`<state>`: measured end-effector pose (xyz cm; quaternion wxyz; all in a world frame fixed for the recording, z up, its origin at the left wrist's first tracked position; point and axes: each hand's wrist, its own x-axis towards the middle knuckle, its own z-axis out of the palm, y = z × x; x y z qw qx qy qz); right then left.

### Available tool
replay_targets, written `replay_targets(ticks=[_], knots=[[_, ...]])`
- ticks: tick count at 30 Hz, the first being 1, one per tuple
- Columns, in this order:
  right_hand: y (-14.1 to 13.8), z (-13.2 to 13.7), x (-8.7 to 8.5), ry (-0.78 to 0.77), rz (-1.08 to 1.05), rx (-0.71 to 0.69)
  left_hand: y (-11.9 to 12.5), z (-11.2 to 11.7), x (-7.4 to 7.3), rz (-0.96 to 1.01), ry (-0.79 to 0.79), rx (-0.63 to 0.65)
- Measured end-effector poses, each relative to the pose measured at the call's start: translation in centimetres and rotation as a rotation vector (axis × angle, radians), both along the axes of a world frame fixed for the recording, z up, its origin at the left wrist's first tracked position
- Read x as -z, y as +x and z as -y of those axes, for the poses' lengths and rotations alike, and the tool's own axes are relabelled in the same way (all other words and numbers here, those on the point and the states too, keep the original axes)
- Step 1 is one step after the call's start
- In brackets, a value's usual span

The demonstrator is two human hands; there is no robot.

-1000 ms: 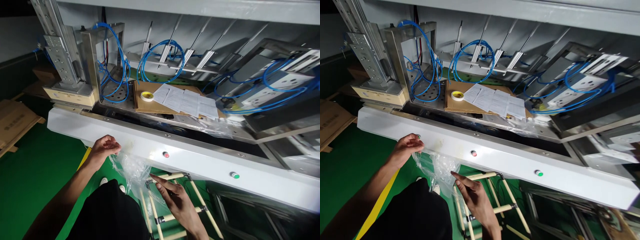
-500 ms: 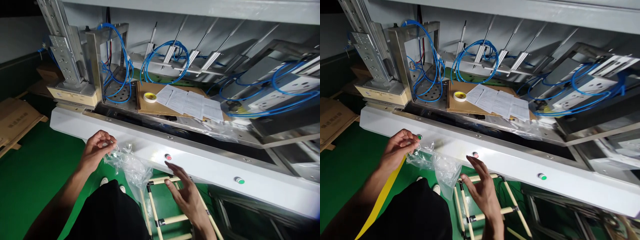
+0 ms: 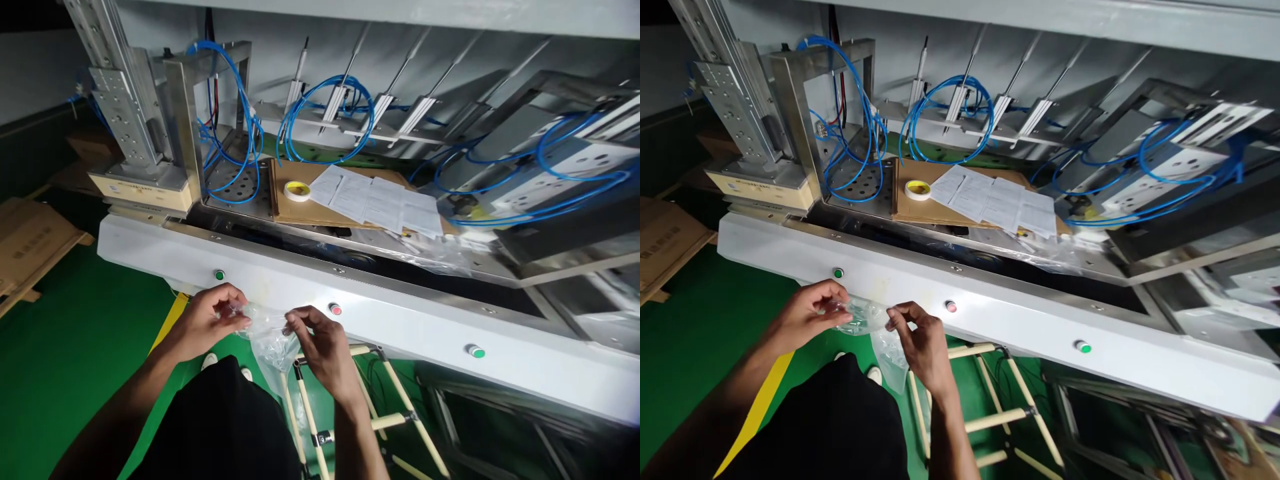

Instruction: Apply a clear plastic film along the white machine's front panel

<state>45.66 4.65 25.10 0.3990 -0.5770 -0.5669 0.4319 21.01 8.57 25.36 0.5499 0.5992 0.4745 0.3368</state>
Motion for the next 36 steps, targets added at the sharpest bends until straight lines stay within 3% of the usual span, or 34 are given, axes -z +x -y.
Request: replay_targets(ticks=[3, 7, 12, 16, 19, 22, 26, 32, 36], knots=[[0.8, 0.1, -0.6, -0.003, 0.012, -0.041, -0.4, -0.4, 0.0, 0.044, -0.07, -0.002], [0.9, 0.4, -0.8, 0.03, -0.073, -0.003, 0.1, -0.3, 0.0, 0.162, -0.06, -0.176], [0.9, 0.7, 0.0, 0.002, -0.334, 0.166, 0.9, -0.6, 0.5, 0.384, -0.083, -0.298], [-0.4, 0.6, 0.5, 0.006, -0.487, 0.344, 1.6, -0.9, 0.5, 0.491, -0.142, -0.285], [-1.6, 0.4, 0.3, 0.035, -0.463, 0.485, 2.2, -0.7, 0.7, 0.642, -0.248, -0.232], [-2.2, 0.5, -0.2, 0.074, -0.391, 0.549, 2.7, -0.1, 1.4, 0.567, -0.297, -0.195], [-2.0, 0.5, -0.2, 0.104, -0.319, 0.6, 3.2, 0.7, 1.9, 0.477, -0.242, -0.253], [-1.5, -0.3, 0.3, 0.026, -0.425, 0.617, 3.8, 0.6, 0.4, 0.528, -0.331, -0.292], [0.2, -0.3, 0.5, 0.013, -0.36, 0.533, 3.3, 0.0, -0.1, 0.503, -0.308, -0.273]])
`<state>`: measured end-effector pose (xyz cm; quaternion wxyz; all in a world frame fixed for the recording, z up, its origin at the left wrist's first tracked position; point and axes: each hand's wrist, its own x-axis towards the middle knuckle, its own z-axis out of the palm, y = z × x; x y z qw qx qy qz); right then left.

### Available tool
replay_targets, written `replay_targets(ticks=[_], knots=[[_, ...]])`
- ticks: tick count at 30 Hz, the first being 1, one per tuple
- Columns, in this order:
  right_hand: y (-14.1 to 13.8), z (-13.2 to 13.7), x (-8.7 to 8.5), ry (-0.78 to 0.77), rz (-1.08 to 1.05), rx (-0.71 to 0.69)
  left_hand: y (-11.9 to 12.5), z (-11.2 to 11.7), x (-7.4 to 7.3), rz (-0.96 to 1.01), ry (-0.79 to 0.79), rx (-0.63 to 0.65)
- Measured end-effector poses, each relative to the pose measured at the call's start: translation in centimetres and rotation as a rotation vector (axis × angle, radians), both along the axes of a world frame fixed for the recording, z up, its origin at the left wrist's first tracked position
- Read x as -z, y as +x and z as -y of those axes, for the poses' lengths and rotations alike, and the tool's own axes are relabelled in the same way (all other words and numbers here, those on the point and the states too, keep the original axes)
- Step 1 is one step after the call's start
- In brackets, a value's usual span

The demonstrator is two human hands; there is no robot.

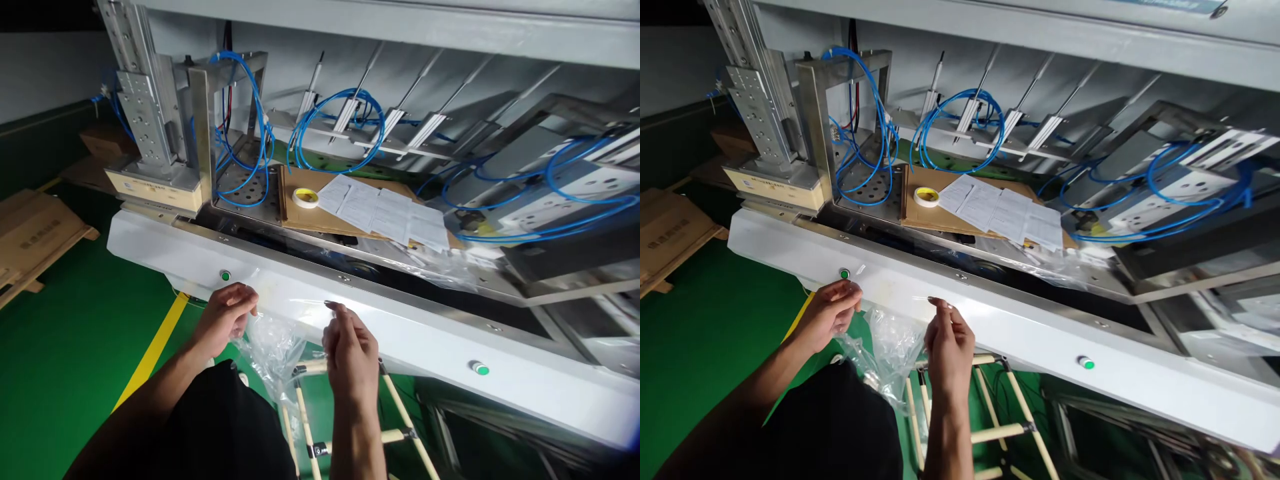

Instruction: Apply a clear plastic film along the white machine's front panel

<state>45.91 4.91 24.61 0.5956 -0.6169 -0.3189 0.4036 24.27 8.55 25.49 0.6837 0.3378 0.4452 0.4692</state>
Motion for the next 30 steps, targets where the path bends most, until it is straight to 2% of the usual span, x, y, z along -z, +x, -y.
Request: replay_targets(ticks=[4, 7, 8, 10, 12, 13, 15, 17, 20, 24, 27, 30], knots=[[3.5, 0.5, -1.2, 0.157, 0.165, -0.095, -1.9, -0.5, -0.1, -0.165, 0.092, 0.042], [4.3, 0.4, -3.4, 0.259, 0.384, -0.176, -3.0, -0.6, -0.5, -0.299, 0.224, 0.209], [3.9, 0.2, -4.2, 0.244, 0.475, -0.252, -3.2, -0.6, -0.7, -0.332, 0.268, 0.288], [2.6, -0.5, -5.5, 0.154, 0.566, -0.502, -3.3, -0.5, -1.0, -0.386, 0.337, 0.427], [1.2, -1.4, -6.1, 0.038, 0.495, -0.787, -3.1, -0.5, -1.2, -0.421, 0.377, 0.511], [0.5, -1.7, -6.2, -0.006, 0.427, -0.883, -3.0, -0.4, -1.2, -0.44, 0.39, 0.528], [-0.3, -2.1, -5.8, -0.039, 0.312, -0.936, -2.6, -0.2, -1.0, -0.495, 0.442, 0.48], [-0.8, -2.1, -5.2, -0.03, 0.265, -0.866, -2.3, 0.1, -0.5, -0.576, 0.568, 0.317], [-1.1, -1.7, -4.5, -0.019, 0.294, -0.787, -1.5, 0.5, 0.4, -0.68, 0.832, 0.043], [-1.3, -1.3, -3.9, 0.013, 0.376, -0.711, -0.7, 0.6, 1.5, -0.759, 1.003, -0.14], [-1.6, -1.0, -3.4, 0.038, 0.324, -0.73, -0.5, 0.6, 1.9, -0.775, 1.028, -0.203], [-1.8, -0.6, -3.1, 0.067, 0.294, -0.755, -0.2, 0.5, 2.0, -0.7, 0.962, -0.144]])
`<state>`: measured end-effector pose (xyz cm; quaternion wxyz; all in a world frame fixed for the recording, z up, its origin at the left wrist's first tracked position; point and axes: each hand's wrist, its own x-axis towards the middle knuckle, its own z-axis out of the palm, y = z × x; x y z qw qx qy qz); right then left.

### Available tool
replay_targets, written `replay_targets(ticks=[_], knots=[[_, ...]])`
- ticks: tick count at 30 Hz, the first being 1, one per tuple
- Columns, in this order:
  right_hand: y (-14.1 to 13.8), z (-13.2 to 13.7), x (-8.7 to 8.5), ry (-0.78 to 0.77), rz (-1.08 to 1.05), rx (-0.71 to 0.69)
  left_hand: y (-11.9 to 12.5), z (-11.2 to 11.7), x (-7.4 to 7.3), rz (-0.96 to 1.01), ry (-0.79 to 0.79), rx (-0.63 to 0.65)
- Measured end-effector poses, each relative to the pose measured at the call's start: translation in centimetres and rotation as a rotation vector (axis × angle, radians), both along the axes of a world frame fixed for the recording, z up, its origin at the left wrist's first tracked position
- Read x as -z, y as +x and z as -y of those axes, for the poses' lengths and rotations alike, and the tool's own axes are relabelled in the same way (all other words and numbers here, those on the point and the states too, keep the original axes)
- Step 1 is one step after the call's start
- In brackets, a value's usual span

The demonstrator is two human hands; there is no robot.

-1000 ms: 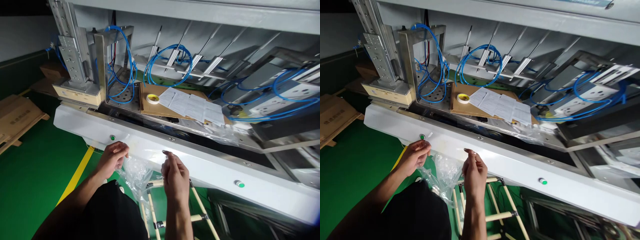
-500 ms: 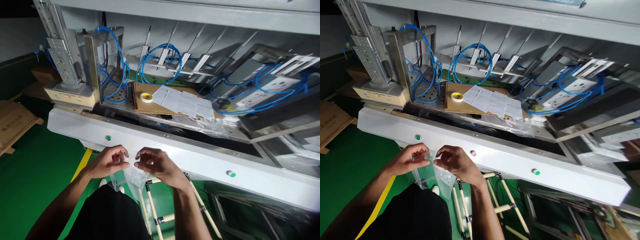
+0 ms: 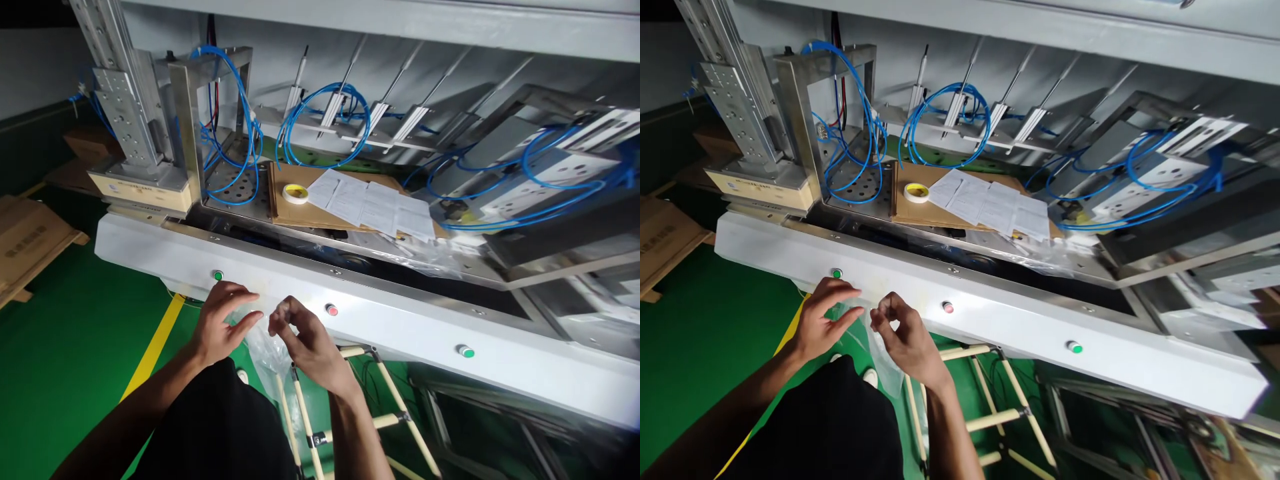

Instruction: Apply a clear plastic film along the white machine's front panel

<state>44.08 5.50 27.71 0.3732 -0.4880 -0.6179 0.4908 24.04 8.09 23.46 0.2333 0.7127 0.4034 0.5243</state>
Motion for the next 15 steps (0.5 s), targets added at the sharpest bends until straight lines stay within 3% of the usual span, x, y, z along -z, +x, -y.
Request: replay_targets(ticks=[7, 15], knots=[[0.22, 0.48, -0.06, -0.037, -0.028, -0.098, 0.47, -0.49, 0.3, 0.075, -0.177, 0.142], [0.74, 0.68, 0.58, -0.148, -0.069, -0.137, -0.28, -0.81, -0.08, 0.126, -0.245, 0.336]])
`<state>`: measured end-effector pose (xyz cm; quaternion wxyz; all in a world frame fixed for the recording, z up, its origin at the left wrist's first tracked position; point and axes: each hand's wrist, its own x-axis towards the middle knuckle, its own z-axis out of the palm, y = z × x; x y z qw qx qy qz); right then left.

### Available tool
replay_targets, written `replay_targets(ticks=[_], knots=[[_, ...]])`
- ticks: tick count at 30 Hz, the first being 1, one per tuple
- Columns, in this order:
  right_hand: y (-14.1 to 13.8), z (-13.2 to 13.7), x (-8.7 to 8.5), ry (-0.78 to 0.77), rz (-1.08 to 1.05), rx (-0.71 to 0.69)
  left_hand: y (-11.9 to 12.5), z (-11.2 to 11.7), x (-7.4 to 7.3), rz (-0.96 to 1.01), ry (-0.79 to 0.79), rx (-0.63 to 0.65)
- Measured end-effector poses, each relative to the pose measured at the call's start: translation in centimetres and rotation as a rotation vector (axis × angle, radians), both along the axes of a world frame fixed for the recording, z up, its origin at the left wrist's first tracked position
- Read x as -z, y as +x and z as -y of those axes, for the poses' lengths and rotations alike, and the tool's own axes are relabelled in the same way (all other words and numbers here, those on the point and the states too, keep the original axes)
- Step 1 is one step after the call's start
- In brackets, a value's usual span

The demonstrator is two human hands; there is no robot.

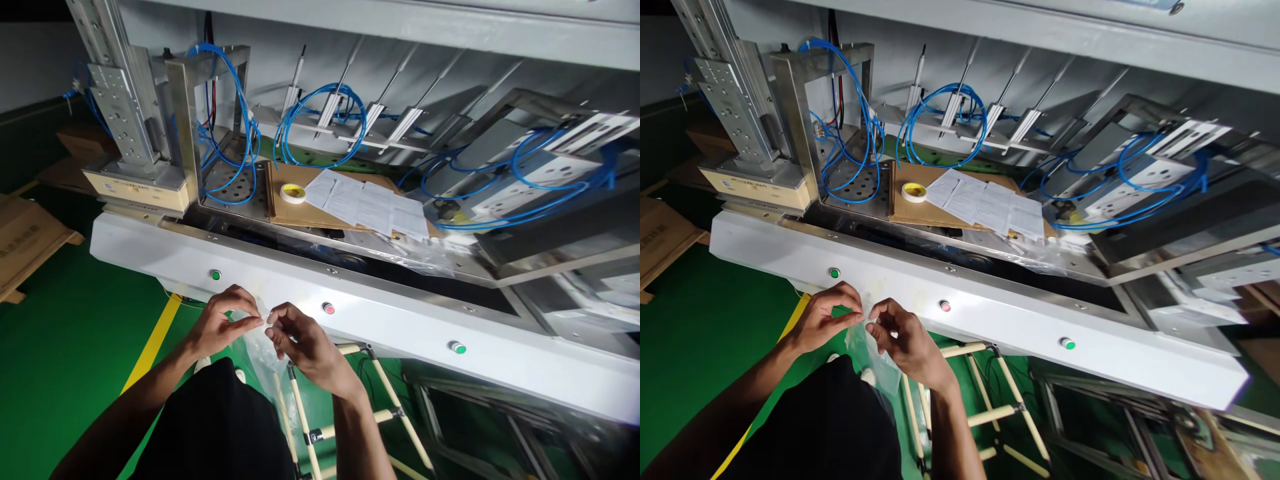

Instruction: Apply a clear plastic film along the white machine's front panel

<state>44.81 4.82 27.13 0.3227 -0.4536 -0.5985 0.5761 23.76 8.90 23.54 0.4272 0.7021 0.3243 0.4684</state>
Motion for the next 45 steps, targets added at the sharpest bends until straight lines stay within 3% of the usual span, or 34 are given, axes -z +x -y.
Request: replay_targets(ticks=[10, 16, 18, 20, 23, 25, 28, 32, 36, 41, 45], knots=[[2.1, -0.9, -0.9, 0.039, 0.262, -0.05, -1.6, 0.2, -0.5, -0.005, -0.143, -0.018], [4.0, -1.1, -1.4, 0.066, 0.18, -0.061, -0.7, 0.4, -0.9, 0.06, -0.47, 0.074], [5.5, -0.8, -1.2, 0.104, 0.087, -0.026, -0.2, 0.3, -0.8, 0.131, -0.481, -0.031], [7.0, -0.2, -0.3, 0.154, -0.043, 0.047, 0.0, -0.1, -0.6, 0.238, -0.425, -0.225], [7.5, 0.9, 2.7, 0.219, -0.25, 0.213, 0.4, -0.8, 0.0, 0.422, -0.369, -0.451], [6.2, 1.4, 4.9, 0.221, -0.279, 0.323, 0.9, -0.9, 0.5, 0.508, -0.395, -0.51], [2.6, 1.8, 6.7, 0.105, -0.114, 0.534, 1.7, -0.8, 1.2, 0.536, -0.476, -0.539], [-0.1, 1.5, 6.2, 0.048, 0.164, 0.807, 1.5, -0.7, 1.6, 0.42, -0.492, -0.532], [1.7, 1.3, 5.2, 0.138, 0.374, 0.787, -0.1, -1.2, 1.0, 0.359, -0.492, -0.479], [3.7, 1.0, 4.1, 0.082, 0.247, 0.687, -2.1, -2.8, -0.3, 0.377, -0.602, -0.24], [3.1, 0.7, 2.8, 0.057, 0.112, 0.706, -2.6, -3.7, -0.7, 0.524, -0.715, -0.174]])
